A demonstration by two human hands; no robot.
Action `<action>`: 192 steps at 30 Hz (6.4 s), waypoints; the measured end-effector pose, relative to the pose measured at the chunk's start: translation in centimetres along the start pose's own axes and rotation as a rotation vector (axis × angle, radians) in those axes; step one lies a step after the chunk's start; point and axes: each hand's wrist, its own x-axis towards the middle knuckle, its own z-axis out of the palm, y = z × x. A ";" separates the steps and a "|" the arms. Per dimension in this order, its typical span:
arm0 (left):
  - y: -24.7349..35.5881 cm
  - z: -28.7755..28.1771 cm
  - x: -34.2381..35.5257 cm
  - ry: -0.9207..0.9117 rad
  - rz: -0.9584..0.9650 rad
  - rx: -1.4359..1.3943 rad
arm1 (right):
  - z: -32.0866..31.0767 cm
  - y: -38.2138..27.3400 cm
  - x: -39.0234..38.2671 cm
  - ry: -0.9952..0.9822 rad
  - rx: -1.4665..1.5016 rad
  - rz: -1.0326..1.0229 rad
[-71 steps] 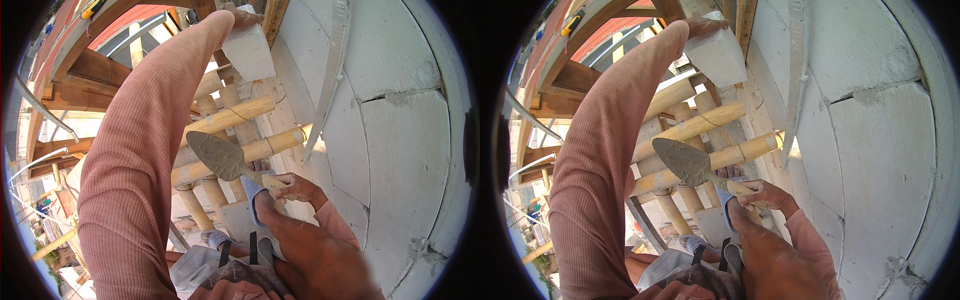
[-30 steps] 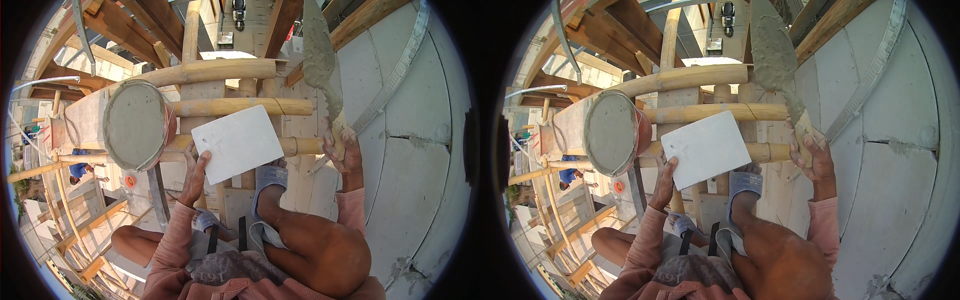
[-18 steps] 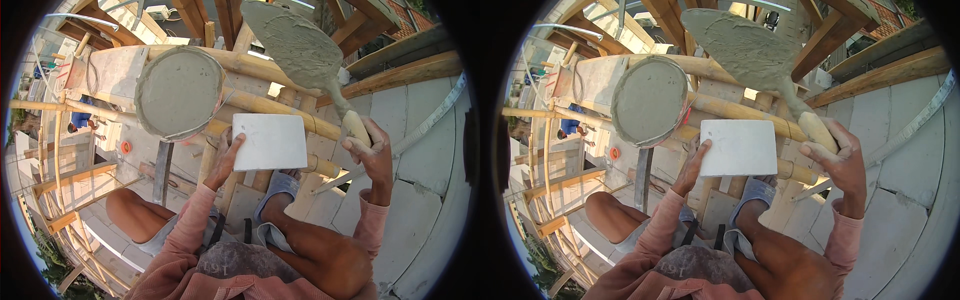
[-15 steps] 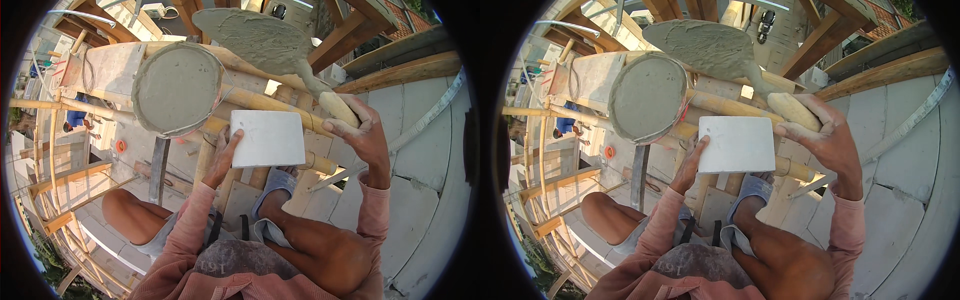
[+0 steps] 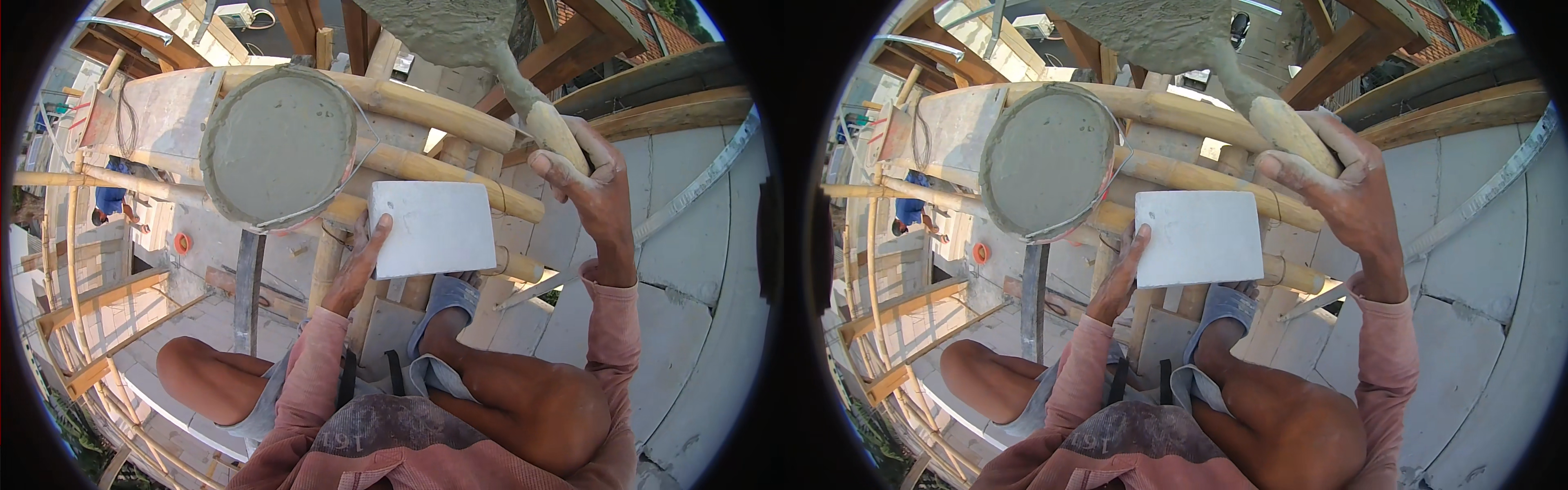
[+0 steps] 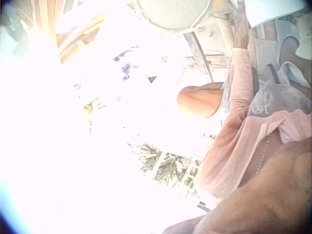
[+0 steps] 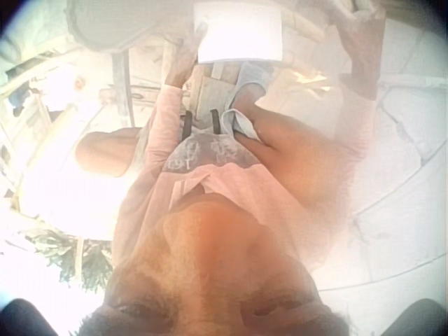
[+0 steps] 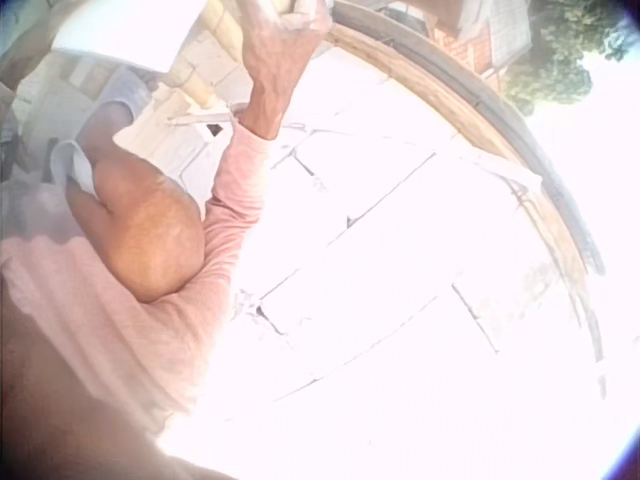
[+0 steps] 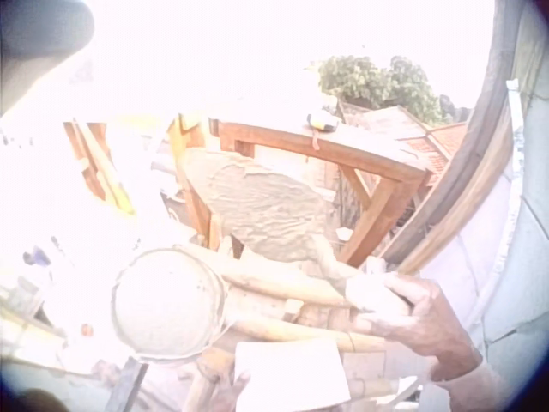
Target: The person applies mortar onto concrete blocks using a trowel and installs them into a wooden frame while sitting on scaffolding. The person then receives another block by hand from a coworker and fits it into place.
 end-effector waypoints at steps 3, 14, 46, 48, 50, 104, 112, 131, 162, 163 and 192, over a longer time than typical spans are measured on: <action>-0.4 -0.2 0.0 0.049 -0.008 0.000 | -1.7 0.4 -0.5 0.061 0.080 0.065; 0.9 0.0 -1.0 0.103 0.037 0.067 | 3.1 -8.2 5.9 -0.198 -0.548 -0.441; -0.4 -0.4 0.2 0.095 0.044 0.068 | 10.0 6.0 8.2 -0.777 0.448 0.335; -0.1 -0.3 0.1 0.088 0.034 0.046 | 10.6 5.7 8.3 -0.761 0.416 0.309; 0.6 0.0 -0.3 0.081 0.024 0.032 | 11.0 5.7 8.4 -0.738 0.381 0.289; -1.2 -0.8 0.3 0.090 0.073 0.062 | 15.1 -3.4 13.6 -0.612 0.210 0.361; -0.8 -0.8 0.2 0.127 0.092 0.047 | 20.8 -5.3 13.4 -0.531 0.356 0.295; -0.1 -0.8 -0.5 0.038 0.052 0.135 | 13.2 -2.4 12.7 -0.736 0.887 0.326; -0.9 0.4 0.1 0.048 -0.026 -0.195 | 0.1 33.8 6.8 0.639 -0.306 0.761; -0.8 0.3 0.0 0.032 -0.044 -0.202 | 0.4 34.2 7.2 0.641 -0.305 0.761; -0.6 -0.7 -0.1 0.082 -0.149 -0.140 | 4.2 35.0 6.9 0.588 -0.428 0.780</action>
